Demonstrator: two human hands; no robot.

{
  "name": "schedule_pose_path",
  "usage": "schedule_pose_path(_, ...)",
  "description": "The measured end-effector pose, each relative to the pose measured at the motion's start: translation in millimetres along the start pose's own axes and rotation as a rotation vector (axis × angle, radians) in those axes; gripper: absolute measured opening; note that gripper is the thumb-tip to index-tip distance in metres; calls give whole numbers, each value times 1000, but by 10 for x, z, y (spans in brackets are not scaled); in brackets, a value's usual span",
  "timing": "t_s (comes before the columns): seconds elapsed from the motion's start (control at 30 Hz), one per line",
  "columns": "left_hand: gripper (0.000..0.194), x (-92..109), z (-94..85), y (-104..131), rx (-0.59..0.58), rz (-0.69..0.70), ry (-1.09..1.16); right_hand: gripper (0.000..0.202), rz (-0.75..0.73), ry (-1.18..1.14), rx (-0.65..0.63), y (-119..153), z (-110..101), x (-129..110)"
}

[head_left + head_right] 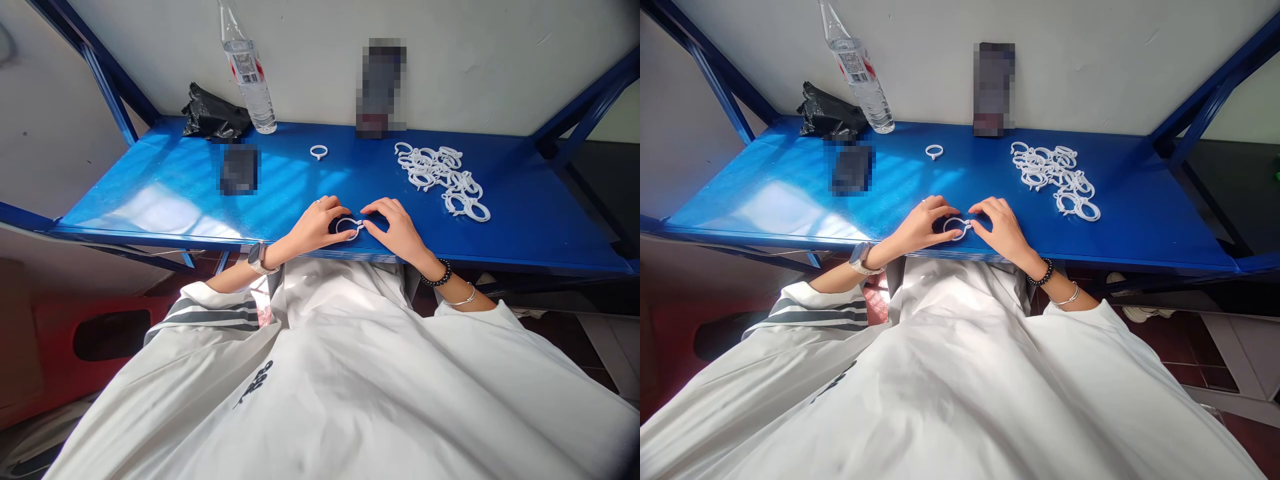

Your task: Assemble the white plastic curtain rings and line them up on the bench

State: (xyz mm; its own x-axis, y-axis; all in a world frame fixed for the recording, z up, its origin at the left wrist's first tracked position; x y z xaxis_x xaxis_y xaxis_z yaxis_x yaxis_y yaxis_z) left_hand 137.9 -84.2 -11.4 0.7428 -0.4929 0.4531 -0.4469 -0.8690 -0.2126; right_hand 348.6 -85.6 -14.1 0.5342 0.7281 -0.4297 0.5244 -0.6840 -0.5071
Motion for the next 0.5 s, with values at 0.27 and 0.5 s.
schedule_pose_path(0.27,39,17,4,-4,7,27,20,8,-209,-21,-54,1,-11,-101)
schedule_pose_path(0.5,35,28,-8,0,-4,40,58,16,-76,47,-47,9,27,-20)
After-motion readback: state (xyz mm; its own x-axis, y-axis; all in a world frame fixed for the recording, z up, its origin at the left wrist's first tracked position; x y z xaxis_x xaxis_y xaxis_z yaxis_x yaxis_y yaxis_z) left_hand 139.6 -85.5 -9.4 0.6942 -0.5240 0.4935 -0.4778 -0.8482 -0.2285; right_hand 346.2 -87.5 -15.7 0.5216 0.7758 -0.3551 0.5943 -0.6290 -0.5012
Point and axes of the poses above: each hand's wrist, its own y-axis away from the middle knuckle, its own z-axis out of the palm, x = y × z, the point moved 2 cm from there along -y, towards the middle knuckle, and after that the axes turned 10 degrees about -z, right-handed, at the moved point
